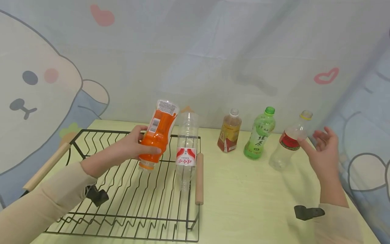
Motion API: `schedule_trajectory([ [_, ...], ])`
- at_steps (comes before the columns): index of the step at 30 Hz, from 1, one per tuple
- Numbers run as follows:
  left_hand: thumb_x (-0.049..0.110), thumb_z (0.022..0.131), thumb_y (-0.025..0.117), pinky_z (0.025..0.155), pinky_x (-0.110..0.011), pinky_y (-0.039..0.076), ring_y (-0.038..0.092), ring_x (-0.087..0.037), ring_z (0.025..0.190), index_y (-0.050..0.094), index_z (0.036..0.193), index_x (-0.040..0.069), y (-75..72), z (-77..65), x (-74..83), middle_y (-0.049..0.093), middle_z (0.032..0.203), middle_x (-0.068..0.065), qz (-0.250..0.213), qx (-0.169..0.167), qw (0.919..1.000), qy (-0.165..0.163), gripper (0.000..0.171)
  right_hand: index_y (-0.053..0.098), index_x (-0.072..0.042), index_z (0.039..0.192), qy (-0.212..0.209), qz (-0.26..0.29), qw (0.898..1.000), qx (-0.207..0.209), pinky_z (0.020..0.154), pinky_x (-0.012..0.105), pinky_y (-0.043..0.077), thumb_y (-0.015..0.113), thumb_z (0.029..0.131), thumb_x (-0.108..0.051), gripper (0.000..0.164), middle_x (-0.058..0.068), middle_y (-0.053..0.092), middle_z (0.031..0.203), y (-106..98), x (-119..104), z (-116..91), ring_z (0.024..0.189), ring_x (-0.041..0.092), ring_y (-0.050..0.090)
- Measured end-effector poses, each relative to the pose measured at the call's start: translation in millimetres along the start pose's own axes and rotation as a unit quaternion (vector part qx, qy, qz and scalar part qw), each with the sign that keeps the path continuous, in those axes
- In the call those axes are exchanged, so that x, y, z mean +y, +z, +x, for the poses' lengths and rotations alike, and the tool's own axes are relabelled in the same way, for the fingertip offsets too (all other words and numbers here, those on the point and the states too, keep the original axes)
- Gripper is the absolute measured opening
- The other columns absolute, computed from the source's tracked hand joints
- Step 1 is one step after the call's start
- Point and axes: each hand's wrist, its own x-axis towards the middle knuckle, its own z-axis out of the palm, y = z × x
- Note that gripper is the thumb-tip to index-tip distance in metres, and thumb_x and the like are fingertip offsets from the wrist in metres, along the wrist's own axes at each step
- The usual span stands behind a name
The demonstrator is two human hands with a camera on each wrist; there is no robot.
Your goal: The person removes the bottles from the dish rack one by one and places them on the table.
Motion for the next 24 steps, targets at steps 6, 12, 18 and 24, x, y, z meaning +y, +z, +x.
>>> schedule_trajectory([
  [6,0.024,0.084,0.074,0.088,-0.044,0.051,0.060,-0.033,0.106,0.014,0.147,0.010,-4.5,-3.6,8.5,0.045,0.125,-0.019,0.012,0.004,0.9999,0.001,0.089,0.011,-0.021,0.152,-0.039,-0.040,0.998,0.012,0.114,0.015,0.010,0.063,0.092,-0.008,0.080,-0.021,0.037,0.123,1.1,-20.8,-4.2,0.138,0.003,0.030],
  [12,0.025,0.084,0.073,0.091,-0.046,0.049,0.059,-0.033,0.108,0.016,0.146,0.012,-8.9,-7.1,17.1,0.045,0.127,-0.016,0.029,0.011,0.9995,0.007,0.086,0.015,-0.022,0.151,-0.076,-0.053,0.996,0.011,0.113,0.014,0.010,0.062,0.091,-0.003,0.079,-0.019,0.038,0.129,4.6,-40.7,-9.8,0.136,0.002,0.032],
  [18,0.026,0.085,0.072,0.092,-0.046,0.048,0.057,-0.032,0.111,0.015,0.148,0.013,-13.0,-12.0,24.8,0.043,0.129,-0.015,0.042,0.010,0.9990,0.014,0.086,0.018,-0.019,0.150,-0.126,-0.079,0.989,0.003,0.112,0.014,0.017,0.062,0.090,0.002,0.077,-0.019,0.041,0.130,16.8,-59.2,-16.6,0.132,0.002,0.038],
  [24,0.026,0.085,0.071,0.089,-0.043,0.050,0.058,-0.031,0.109,0.015,0.148,0.013,-13.4,-14.2,31.8,0.041,0.131,-0.014,0.038,0.002,0.9991,0.018,0.086,0.026,-0.014,0.144,-0.177,0.099,0.977,-0.063,0.114,0.016,0.015,0.058,0.083,0.020,0.076,-0.007,0.047,0.129,31.0,-74.6,-21.0,0.126,0.006,0.042],
])
